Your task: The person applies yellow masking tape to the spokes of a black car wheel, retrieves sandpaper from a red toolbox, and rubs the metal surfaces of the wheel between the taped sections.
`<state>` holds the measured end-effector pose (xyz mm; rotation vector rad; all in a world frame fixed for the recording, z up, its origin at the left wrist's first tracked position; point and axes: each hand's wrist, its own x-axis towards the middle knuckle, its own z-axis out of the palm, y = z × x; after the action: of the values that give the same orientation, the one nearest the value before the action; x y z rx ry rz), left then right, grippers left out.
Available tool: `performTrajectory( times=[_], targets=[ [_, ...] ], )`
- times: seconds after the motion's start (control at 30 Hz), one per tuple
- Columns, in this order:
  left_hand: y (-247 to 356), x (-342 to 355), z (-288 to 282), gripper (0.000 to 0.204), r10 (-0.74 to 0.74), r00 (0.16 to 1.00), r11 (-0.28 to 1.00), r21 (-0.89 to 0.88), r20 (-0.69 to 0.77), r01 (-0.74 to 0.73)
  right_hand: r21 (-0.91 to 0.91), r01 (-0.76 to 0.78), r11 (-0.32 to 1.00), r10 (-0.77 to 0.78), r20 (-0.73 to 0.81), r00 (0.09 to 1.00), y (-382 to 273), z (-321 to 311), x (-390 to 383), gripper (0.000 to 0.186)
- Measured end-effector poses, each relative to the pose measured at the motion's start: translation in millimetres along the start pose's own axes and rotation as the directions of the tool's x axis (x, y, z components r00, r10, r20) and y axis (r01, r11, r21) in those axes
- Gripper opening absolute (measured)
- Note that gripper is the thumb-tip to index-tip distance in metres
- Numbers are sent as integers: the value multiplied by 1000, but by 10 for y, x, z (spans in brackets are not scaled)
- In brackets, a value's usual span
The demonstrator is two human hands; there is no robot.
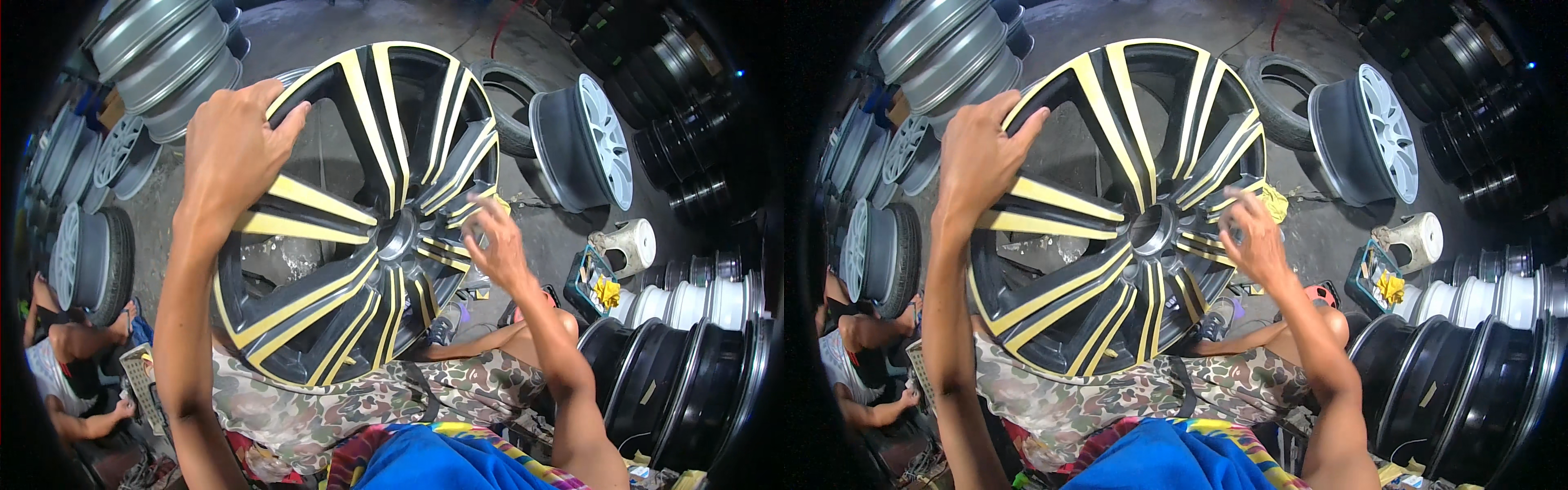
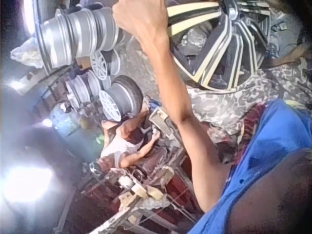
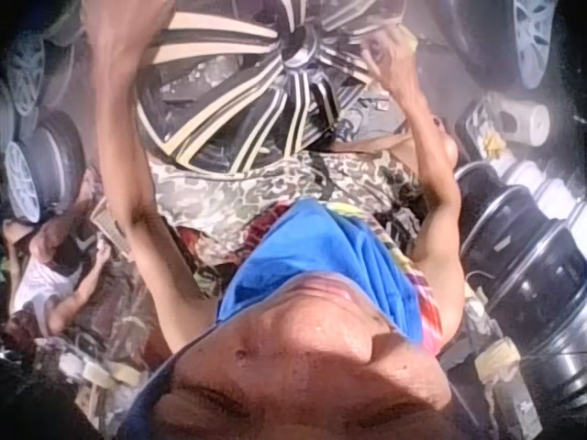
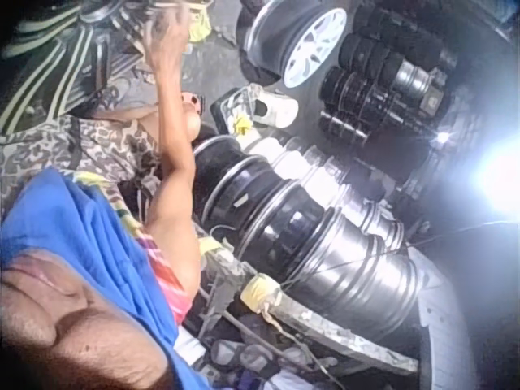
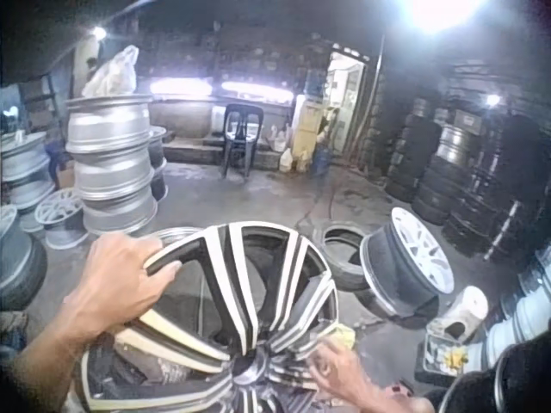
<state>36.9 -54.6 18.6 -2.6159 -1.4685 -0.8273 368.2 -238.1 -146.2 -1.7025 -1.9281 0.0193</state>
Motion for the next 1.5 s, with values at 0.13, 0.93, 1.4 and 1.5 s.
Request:
performTrajectory(
  times=[0.13, 0.93, 1.4, 1.5],
  targets=[
    [-30, -248, -60, 30, 28, 997, 997, -66, -76, -33, -71, 73, 995, -68, 70, 995, 137, 13, 402, 19],
    [303, -426, -158, 27, 12, 999, 998, -62, -51, -15, 890, -425, 164, 496, 298, 815, 66, 241, -222, 6],
    [249, -458, -159, 25, -27, 999, 997, -73, -24, 25, 923, -375, -88, 425, 375, 824, 185, 228, -188, 11],
    [182, -492, -111, 24, 28, 997, 999, -33, -78, -31, 931, -365, -13, 413, 338, 846, 105, 187, -144, 16]
  ],
)
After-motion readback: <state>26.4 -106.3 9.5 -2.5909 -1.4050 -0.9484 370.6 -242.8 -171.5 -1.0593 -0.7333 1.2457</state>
